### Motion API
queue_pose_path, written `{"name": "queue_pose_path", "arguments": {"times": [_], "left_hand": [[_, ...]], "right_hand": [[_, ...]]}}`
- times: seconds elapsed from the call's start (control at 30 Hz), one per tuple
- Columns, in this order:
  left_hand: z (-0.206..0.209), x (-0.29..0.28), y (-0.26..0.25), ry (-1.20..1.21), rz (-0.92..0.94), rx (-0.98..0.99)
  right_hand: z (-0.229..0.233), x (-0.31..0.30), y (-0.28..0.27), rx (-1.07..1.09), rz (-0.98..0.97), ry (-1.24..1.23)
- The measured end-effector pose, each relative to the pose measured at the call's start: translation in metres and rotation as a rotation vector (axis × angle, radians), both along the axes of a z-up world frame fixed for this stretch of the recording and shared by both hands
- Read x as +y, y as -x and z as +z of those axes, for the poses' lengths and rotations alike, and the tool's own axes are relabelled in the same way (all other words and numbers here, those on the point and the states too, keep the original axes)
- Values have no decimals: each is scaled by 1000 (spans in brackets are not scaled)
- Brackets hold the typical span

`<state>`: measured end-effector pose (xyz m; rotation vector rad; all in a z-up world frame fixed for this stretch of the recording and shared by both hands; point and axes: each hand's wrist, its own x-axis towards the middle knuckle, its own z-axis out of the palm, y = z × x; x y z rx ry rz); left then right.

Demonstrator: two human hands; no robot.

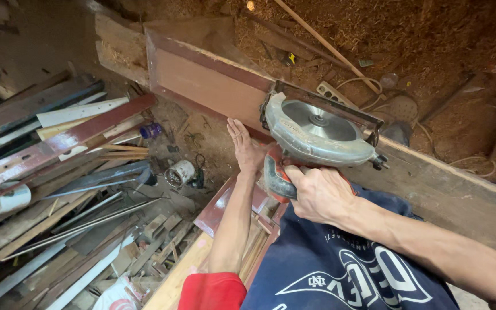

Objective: The person measures and marks a wooden plank with a tape measure and pencil, then uses a circular saw to cut the plank. The person then uses a hand planer to smooth the cut edge of the plank.

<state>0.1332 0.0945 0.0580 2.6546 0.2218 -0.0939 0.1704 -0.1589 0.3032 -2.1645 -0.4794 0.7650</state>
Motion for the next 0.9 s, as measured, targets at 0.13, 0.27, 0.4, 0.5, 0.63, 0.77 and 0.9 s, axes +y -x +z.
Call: {"name": "queue_pose_path", "arguments": {"times": [0.13,0.27,0.4,0.5,0.63,0.77,0.9], "left_hand": [[-6,5,3,30,-19,-26],[-14,7,5,18,-36,-81],[-29,10,7,-35,-9,-75],[-41,11,11,-76,6,-62],[-38,14,9,-106,-24,-74],[-15,6,6,31,-31,-57],[5,0,3,111,-15,-30]], "right_hand": [[0,6,-5,47,33,44],[0,12,-9,66,45,70],[2,15,-12,78,29,48],[3,16,-13,49,31,44],[1,21,-16,66,30,30],[0,26,-18,74,39,46],[0,34,-24,74,28,8]]}}
